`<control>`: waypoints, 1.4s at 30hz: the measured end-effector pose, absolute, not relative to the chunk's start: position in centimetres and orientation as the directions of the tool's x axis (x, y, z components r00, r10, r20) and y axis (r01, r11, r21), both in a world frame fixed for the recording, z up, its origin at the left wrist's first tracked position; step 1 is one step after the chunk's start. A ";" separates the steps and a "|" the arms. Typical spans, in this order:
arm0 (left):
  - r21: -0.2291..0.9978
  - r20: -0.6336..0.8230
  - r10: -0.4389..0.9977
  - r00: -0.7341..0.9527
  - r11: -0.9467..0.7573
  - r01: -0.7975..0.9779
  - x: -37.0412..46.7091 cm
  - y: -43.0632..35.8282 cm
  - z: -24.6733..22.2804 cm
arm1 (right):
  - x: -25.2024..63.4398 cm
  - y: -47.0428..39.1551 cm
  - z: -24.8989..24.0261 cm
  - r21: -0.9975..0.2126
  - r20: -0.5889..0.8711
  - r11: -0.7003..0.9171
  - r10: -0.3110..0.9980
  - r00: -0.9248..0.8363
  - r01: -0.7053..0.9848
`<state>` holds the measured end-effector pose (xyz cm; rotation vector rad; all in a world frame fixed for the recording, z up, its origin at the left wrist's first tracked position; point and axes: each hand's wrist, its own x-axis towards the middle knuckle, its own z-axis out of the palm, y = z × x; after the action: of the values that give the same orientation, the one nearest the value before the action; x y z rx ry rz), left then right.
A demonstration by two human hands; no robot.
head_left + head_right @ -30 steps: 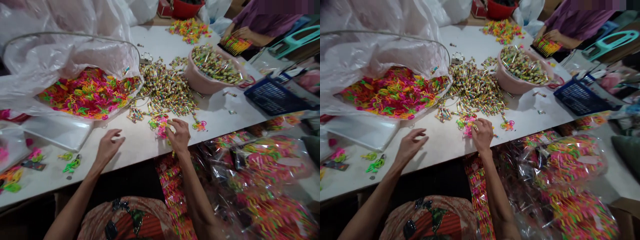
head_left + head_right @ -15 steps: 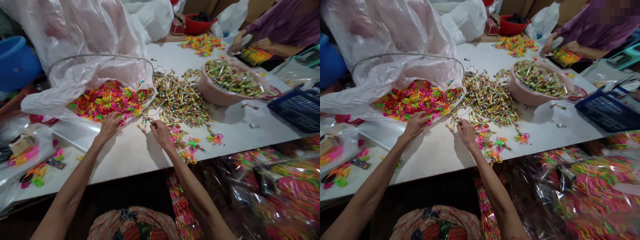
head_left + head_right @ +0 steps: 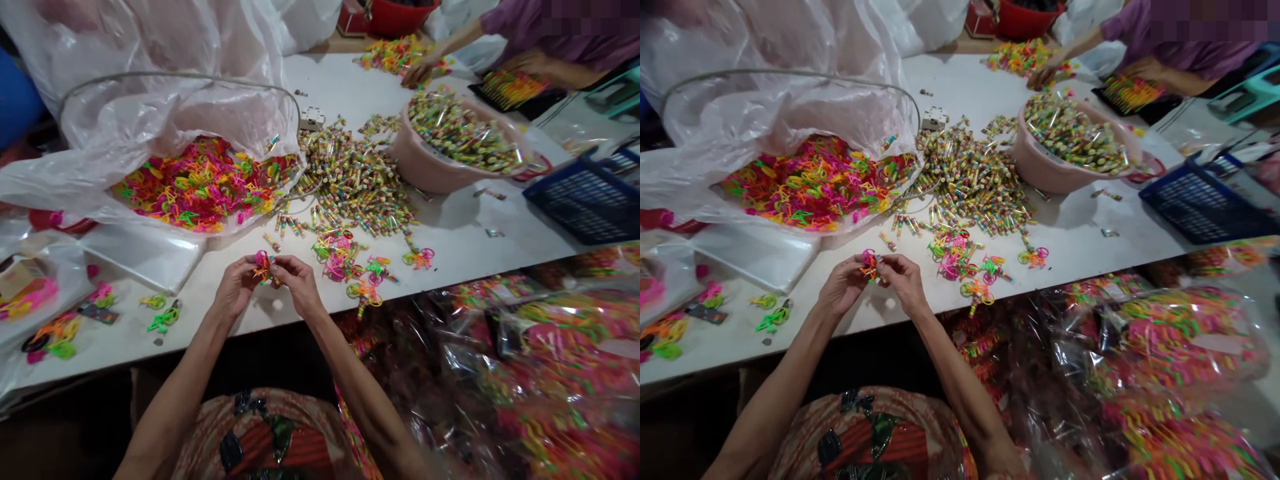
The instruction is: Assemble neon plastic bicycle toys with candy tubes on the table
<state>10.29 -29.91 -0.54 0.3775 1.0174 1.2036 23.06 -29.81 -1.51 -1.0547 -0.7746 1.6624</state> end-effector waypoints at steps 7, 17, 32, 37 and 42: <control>0.846 -0.350 0.937 -0.015 0.309 -0.434 11.1 -31.8 -0.5 | 24.3 -30.1 -1.2 -0.865 -0.299 -0.346 0.937 -0.180 -0.362; 0.749 -0.463 0.885 0.052 0.421 -0.512 10.0 -32.3 -1.1 | 26.8 -30.7 -1.1 -0.919 -0.285 -0.326 0.938 -0.199 -0.221; 0.698 -0.488 0.868 0.090 0.450 -0.557 11.2 -32.9 -1.6 | 27.4 -31.2 -1.4 -0.826 -0.335 -0.458 0.867 -0.370 -0.327; 0.693 -0.482 0.871 0.093 0.445 -0.567 11.7 -33.0 -1.6 | 27.6 -31.2 -1.5 -0.832 -0.331 -0.447 0.876 -0.352 -0.329; 0.759 -0.500 0.866 0.031 0.455 -0.465 12.0 -33.3 -1.6 | 27.8 -31.9 -1.5 -0.900 -0.302 -0.373 0.906 -0.298 -0.223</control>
<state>11.99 -33.34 -1.65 0.4465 1.1226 1.0784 27.82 -31.85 -1.45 -1.1036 -0.9886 1.7814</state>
